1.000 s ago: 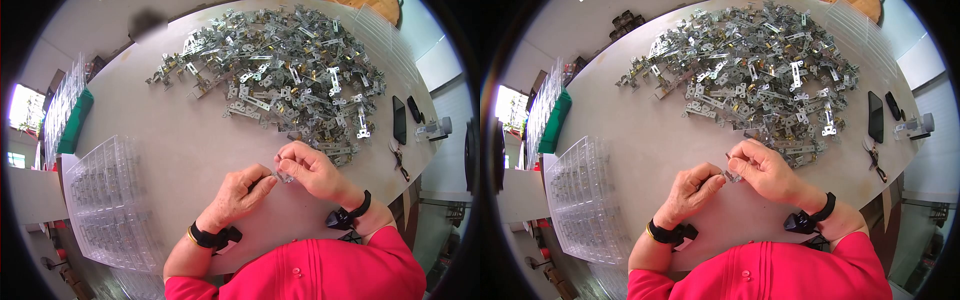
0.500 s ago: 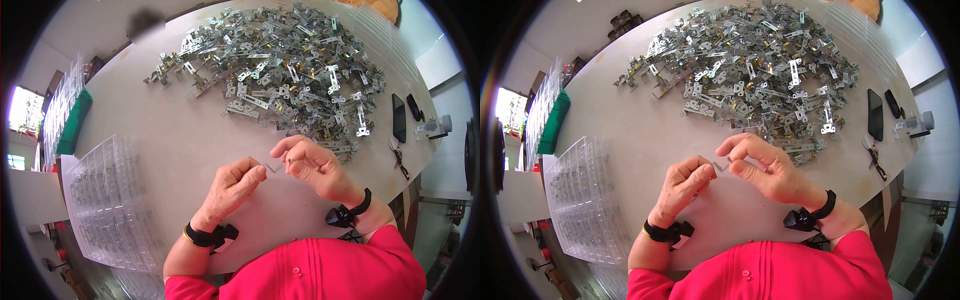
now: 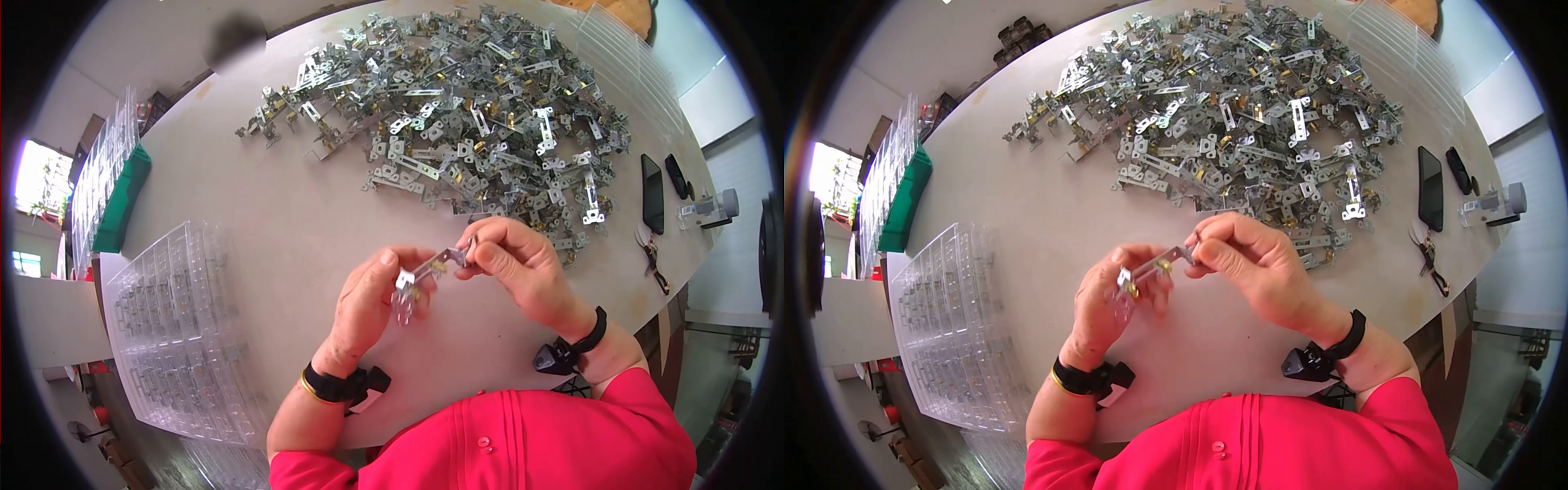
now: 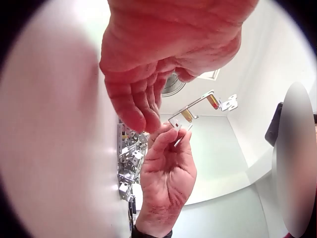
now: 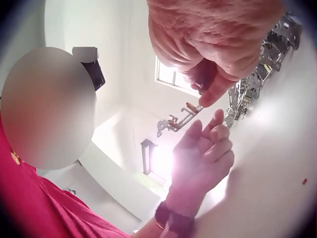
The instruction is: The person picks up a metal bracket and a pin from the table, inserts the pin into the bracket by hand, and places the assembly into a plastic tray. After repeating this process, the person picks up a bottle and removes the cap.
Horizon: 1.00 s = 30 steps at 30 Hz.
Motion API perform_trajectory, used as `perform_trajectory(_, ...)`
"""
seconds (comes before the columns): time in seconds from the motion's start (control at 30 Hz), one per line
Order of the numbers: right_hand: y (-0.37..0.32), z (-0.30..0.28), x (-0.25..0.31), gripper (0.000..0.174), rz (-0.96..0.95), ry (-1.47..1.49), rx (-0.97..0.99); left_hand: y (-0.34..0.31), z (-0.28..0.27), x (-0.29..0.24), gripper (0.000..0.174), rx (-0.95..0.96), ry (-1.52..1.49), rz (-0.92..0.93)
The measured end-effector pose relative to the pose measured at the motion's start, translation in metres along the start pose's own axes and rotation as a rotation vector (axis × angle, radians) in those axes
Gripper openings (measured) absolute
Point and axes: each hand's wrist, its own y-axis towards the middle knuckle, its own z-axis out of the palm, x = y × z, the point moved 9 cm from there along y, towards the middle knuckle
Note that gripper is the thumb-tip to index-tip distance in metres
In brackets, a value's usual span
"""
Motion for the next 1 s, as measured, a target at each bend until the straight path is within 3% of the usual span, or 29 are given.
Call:
perform_trajectory(0.07, 0.001, -0.005, -0.004, 0.012, 0.031, 0.057, -0.036, -0.001, -0.008, -0.022, 0.055, -0.177, 0.088, 0.298)
perform_trajectory(0.1, 0.002, -0.008, -0.007, 0.014, 0.063, 0.114, -0.072, -0.003, -0.004, -0.028, 0.058, -0.117, 0.11, 0.366)
perform_trajectory(0.2, 0.001, -0.006, -0.017, 0.015, 0.093, 0.207, -0.074, -0.006, 0.006, -0.032, 0.045, -0.062, 0.159, 0.396)
perform_trajectory(0.33, 0.0, 0.003, -0.027, 0.015, 0.15, 0.223, -0.012, -0.001, -0.006, -0.021, 0.038, -0.03, 0.146, 0.399)
perform_trajectory(0.4, 0.001, 0.008, -0.02, 0.014, 0.135, 0.07, -0.018, -0.002, -0.008, -0.028, 0.037, -0.137, 0.16, 0.447)
perform_trajectory(0.53, -0.002, -0.001, -0.007, 0.012, 0.056, -0.238, -0.045, -0.001, -0.01, -0.02, 0.033, -0.08, 0.077, 0.366)
perform_trajectory(0.6, -0.007, 0.01, -0.004, 0.012, 0.14, -0.171, 0.028, -0.002, -0.008, -0.014, 0.037, -0.167, 0.195, 0.215)
perform_trajectory(0.7, -0.01, 0.017, -0.003, 0.012, 0.12, -0.235, 0.056, -0.005, -0.003, -0.016, 0.039, -0.175, 0.309, 0.178)
perform_trajectory(1.0, -0.008, 0.016, -0.004, 0.012, 0.126, -0.24, 0.028, -0.008, 0.001, -0.025, 0.035, -0.231, 0.664, 0.278)
